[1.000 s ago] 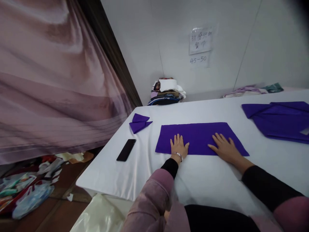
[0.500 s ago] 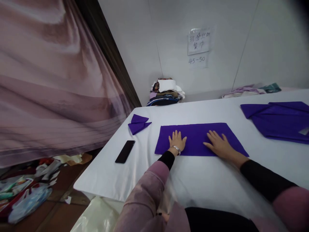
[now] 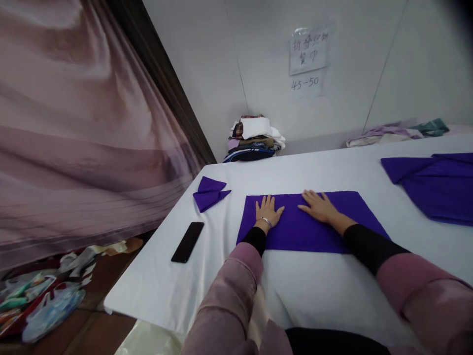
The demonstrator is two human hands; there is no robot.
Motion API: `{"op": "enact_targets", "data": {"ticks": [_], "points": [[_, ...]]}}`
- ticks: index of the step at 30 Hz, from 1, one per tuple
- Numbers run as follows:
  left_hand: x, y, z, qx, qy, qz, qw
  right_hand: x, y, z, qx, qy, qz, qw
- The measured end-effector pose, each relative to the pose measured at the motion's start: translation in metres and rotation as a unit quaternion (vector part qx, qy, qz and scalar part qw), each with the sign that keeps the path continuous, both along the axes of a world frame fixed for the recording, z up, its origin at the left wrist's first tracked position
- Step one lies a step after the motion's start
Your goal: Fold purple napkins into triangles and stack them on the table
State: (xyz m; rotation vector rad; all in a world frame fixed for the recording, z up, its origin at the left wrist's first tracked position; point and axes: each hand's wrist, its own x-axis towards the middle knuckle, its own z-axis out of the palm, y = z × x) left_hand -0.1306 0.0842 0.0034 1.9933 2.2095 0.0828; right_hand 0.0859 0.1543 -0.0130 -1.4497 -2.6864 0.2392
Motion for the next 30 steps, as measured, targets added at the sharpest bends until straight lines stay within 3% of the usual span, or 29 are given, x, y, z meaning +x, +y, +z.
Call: {"op": "enact_targets", "data": {"ticks": [5, 7, 11, 16, 19, 26, 30], "points": [[0.000, 0.000, -0.005, 0.010, 0.002, -0.005, 1.000, 0.102, 0.023, -0.013, 0.033, -0.020, -0.133, 0.990], [-0.001, 0.002, -0.005, 0.009, -0.006, -0.005, 1.000, 0.129, 0.026, -0.015, 0.036, -0.027, -0.164, 0.985], [-0.014, 0.005, 0.001, -0.004, -0.025, 0.008, 1.000, 0.133, 0.016, -0.011, 0.045, -0.032, -0.188, 0.981], [-0.051, 0.001, 0.004, 0.004, 0.006, 0.074, 0.997, 0.094, -0.018, -0.012, 0.051, -0.008, -0.052, 0.997], [-0.063, -0.002, 0.001, 0.010, 0.008, 0.076, 0.997, 0.092, -0.026, -0.014, 0.039, -0.006, -0.054, 0.998], [-0.061, -0.002, 0.010, 0.028, -0.048, 0.103, 0.993, 0.176, -0.029, -0.009, 0.052, -0.016, -0.162, 0.985], [-0.053, -0.035, 0.021, 0.047, -0.061, 0.103, 0.992, 0.222, -0.052, -0.032, 0.087, 0.022, -0.152, 0.984]]}}
